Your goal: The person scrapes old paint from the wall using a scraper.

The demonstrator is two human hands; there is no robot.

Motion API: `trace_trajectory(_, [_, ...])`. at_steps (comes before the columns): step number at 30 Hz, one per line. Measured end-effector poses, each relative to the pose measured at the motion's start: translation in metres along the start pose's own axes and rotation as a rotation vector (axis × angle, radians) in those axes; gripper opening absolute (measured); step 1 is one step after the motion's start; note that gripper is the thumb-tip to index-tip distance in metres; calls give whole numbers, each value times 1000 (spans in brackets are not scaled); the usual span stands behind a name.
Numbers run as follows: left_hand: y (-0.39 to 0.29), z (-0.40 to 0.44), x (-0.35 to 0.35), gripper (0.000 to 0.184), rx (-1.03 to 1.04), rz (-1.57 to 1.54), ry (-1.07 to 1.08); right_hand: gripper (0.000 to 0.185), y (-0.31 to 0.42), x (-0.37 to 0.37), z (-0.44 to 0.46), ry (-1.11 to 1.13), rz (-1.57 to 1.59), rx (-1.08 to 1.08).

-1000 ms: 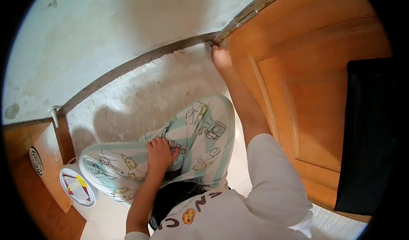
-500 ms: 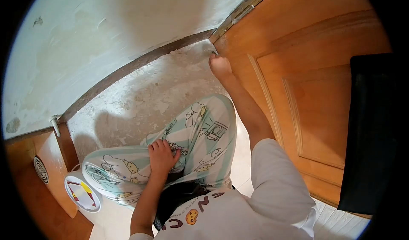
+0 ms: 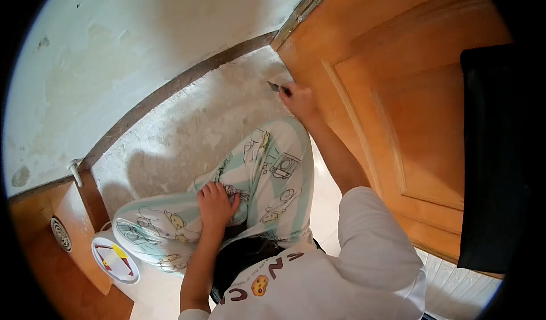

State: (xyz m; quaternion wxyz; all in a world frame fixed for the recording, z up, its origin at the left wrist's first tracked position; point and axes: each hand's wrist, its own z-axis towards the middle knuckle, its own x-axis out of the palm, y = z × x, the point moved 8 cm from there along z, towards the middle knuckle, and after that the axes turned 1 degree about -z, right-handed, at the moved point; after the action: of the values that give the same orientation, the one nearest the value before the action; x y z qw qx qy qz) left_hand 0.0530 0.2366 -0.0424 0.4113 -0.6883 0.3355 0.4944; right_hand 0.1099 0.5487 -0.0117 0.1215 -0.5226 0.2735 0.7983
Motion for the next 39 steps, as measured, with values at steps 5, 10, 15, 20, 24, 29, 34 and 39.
trace_trajectory(5, [5,-5,21,44,45,-57,-113,17,-26,10,-17,148,-100,105])
trace_trajectory(10, [8,-10,33,43,65,-49,-118,17,-11,-7,-8,13,-70,-45])
trace_trajectory(15, [3,-7,16,43,76,-2,-152,16,-19,-27,-20,20,19,150])
trace_trajectory(20, [-6,0,-16,42,21,38,-81,17,-44,-48,-66,176,-344,450])
trace_trajectory(24, [1,-8,14,42,92,-12,-167,18,-33,-30,-79,195,-308,407])
trace_trajectory(29, [4,-6,12,41,55,-86,-114,19,-29,-6,-14,129,-131,358])
trace_trajectory(34, [8,-7,23,42,9,-98,-49,23,65,43,34,0,122,213])
trace_trajectory(39, [11,-10,25,43,31,-103,-101,20,123,49,38,96,221,138])
